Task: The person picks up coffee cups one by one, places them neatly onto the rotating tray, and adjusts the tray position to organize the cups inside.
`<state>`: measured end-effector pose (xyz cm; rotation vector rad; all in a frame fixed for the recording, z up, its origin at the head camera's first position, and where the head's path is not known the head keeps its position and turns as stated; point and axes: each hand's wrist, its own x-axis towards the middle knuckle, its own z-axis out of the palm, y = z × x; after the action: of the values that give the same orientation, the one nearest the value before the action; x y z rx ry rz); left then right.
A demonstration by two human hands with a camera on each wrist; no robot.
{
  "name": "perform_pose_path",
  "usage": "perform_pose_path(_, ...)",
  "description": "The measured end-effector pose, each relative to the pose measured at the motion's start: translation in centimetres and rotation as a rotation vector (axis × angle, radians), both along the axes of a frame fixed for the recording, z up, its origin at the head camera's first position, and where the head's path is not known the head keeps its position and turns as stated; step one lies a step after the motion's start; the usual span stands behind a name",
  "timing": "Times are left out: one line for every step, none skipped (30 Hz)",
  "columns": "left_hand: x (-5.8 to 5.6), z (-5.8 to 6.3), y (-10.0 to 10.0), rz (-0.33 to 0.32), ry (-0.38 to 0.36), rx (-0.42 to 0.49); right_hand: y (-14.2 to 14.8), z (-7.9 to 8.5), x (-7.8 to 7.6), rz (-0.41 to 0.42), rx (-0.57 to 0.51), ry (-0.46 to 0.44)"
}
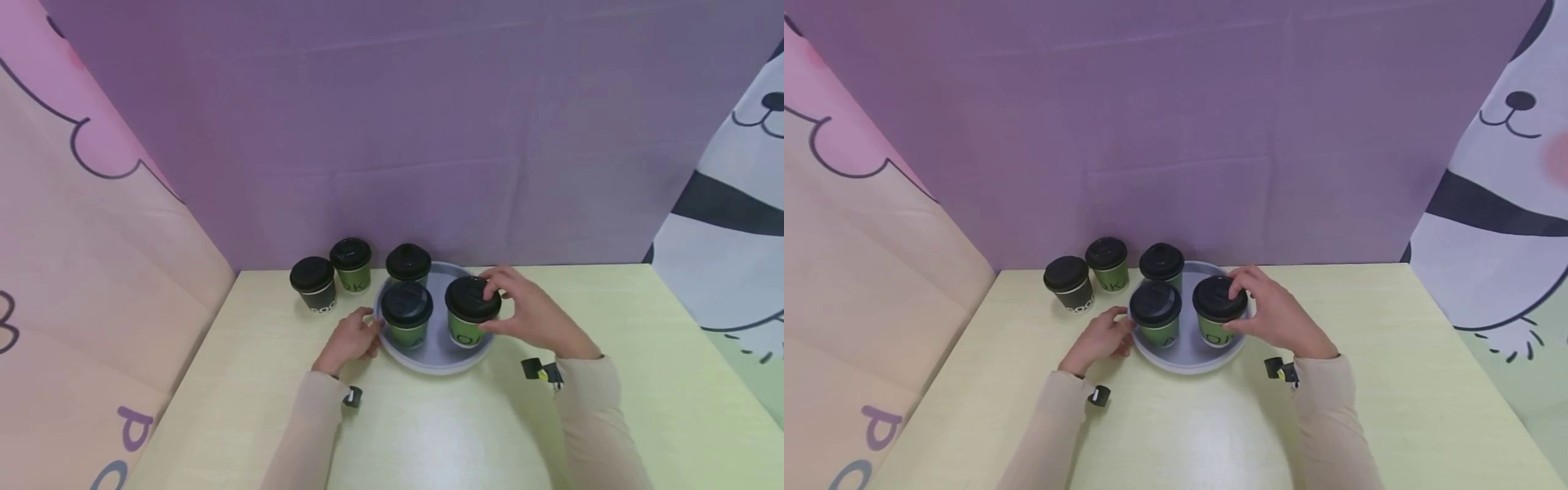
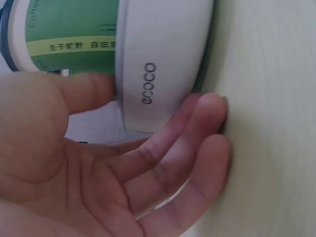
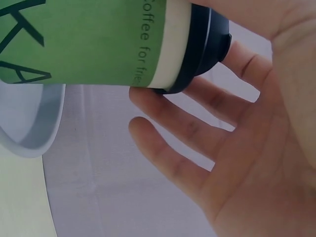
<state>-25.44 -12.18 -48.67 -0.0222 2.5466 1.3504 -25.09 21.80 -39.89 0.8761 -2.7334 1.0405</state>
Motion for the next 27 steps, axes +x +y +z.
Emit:
perform_pose_path(0.0,0.1,-0.1,-0.011,-0.007,0.005,0.0,0.0,0.0,0.007,0.005,-0.002)
perform_pose_path(0.0,0.1,-0.1,-0.022,-0.019,0.010,0.0,-0.1,0.0,0.014,0.010,-0.005)
perform_pose_path(0.0,0.2,-0.2,-0.029,-0.030,0.018,-0.1,-0.1,0.0,0.021,0.014,-0.007)
perform_pose_path(0.0,0.2,-0.2,-0.036,-0.041,0.026,-0.1,-0.1,0.0,0.028,0.017,-0.010)
perform_pose_path(0.0,0.3,-0.3,-0.043,-0.050,0.031,-0.2,-0.1,0.0,0.034,0.019,-0.013)
perform_pose_path(0.1,0.3,-0.3,-0.050,-0.056,0.035,-0.2,-0.2,0.0,0.040,0.020,-0.014)
perform_pose_path(0.1,0.4,-0.3,-0.054,-0.063,0.038,-0.3,-0.2,0.0,0.043,0.021,-0.015)
perform_pose_path(0.1,0.4,-0.3,-0.058,-0.069,0.040,-0.3,-0.3,0.0,0.047,0.023,-0.013)
perform_pose_path(0.2,0.4,-0.3,-0.061,-0.071,0.042,-0.3,-0.3,0.0,0.051,0.021,-0.016)
perform_pose_path(0.2,0.5,-0.3,-0.062,-0.072,0.045,-0.4,-0.3,0.0,0.054,0.022,-0.018)
perform_pose_path(0.2,0.5,-0.3,-0.061,-0.073,0.048,-0.4,-0.4,0.0,0.056,0.025,-0.021)
perform_pose_path(0.2,0.5,-0.2,-0.059,-0.072,0.050,-0.4,-0.4,0.0,0.060,0.026,-0.023)
perform_pose_path(0.3,0.5,-0.2,-0.057,-0.070,0.053,-0.4,-0.4,0.0,0.061,0.030,-0.029)
perform_pose_path(0.3,0.5,-0.2,-0.057,-0.067,0.057,-0.5,-0.4,0.0,0.064,0.032,-0.034)
perform_pose_path(0.3,0.5,-0.2,-0.057,-0.062,0.060,-0.5,-0.4,0.0,0.067,0.033,-0.040)
perform_pose_path(0.3,0.5,-0.2,-0.055,-0.057,0.061,-0.5,-0.5,0.0,0.069,0.034,-0.043)
perform_pose_path(0.3,0.5,-0.1,-0.052,-0.053,0.061,-0.6,-0.5,0.0,0.073,0.034,-0.043)
perform_pose_path(0.3,0.5,-0.1,-0.049,-0.048,0.062,-0.6,-0.5,0.0,0.077,0.033,-0.042)
perform_pose_path(0.3,0.5,-0.1,-0.046,-0.044,0.060,-0.6,-0.5,0.1,0.082,0.032,-0.041)
perform_pose_path(0.2,0.4,0.0,-0.040,-0.040,0.057,-0.7,-0.6,0.1,0.087,0.032,-0.036)
perform_pose_path(0.2,0.4,0.0,-0.031,-0.037,0.054,-0.7,-0.6,0.1,0.092,0.031,-0.032)
perform_pose_path(0.2,0.3,0.0,-0.023,-0.036,0.051,-0.8,-0.6,0.1,0.095,0.032,-0.024)
perform_pose_path(0.2,0.3,0.1,-0.015,-0.034,0.048,-0.9,-0.7,0.1,0.100,0.033,-0.018)
perform_pose_path(0.1,0.2,0.1,-0.007,-0.029,0.044,-1.0,-0.7,0.1,0.105,0.031,-0.018)
perform_pose_path(0.1,0.2,0.1,-0.001,-0.024,0.040,-1.1,-0.7,0.1,0.108,0.030,-0.022)
perform_pose_path(0.1,0.2,0.1,0.005,-0.019,0.036,-1.1,-0.7,0.1,0.107,0.031,-0.028)
perform_pose_path(0.1,0.1,0.2,0.011,-0.015,0.034,-1.2,-0.7,0.1,0.106,0.030,-0.036)
